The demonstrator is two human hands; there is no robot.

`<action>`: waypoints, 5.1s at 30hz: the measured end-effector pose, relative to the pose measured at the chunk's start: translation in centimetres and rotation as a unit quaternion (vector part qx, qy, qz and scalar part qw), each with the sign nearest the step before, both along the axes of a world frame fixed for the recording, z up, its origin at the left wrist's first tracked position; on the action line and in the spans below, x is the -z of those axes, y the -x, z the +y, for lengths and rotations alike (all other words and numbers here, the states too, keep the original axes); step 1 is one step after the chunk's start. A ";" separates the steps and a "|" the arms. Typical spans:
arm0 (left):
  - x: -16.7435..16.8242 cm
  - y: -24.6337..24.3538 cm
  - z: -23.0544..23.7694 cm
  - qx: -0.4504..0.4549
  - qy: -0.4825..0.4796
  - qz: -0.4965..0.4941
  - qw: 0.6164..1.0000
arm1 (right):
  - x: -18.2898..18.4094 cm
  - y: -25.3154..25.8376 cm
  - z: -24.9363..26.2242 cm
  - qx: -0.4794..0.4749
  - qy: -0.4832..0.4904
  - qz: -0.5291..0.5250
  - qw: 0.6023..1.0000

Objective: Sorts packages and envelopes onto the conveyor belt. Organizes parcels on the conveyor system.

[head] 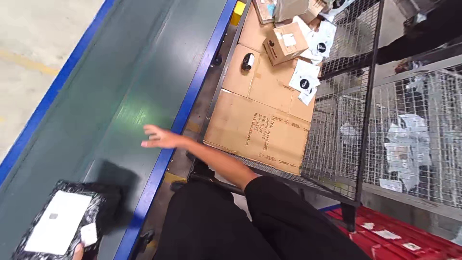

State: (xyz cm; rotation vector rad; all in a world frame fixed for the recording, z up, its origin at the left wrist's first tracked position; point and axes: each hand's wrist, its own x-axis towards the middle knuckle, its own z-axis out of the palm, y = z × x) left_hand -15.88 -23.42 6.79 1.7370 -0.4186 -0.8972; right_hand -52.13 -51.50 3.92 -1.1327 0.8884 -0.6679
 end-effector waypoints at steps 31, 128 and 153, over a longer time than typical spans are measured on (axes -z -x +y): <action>-1.2 2.5 -8.6 0.067 0.050 -0.020 0.996 | -23.3 36.5 -12.2 0.586 0.181 -0.151 0.775; 5.6 -6.0 12.3 -0.223 -0.018 -0.086 0.971 | 6.3 -10.7 7.6 -0.021 0.022 0.142 0.989; 7.5 -35.9 19.2 -0.086 -0.262 -0.377 0.884 | 3.2 -31.1 26.4 -0.471 0.366 0.180 0.782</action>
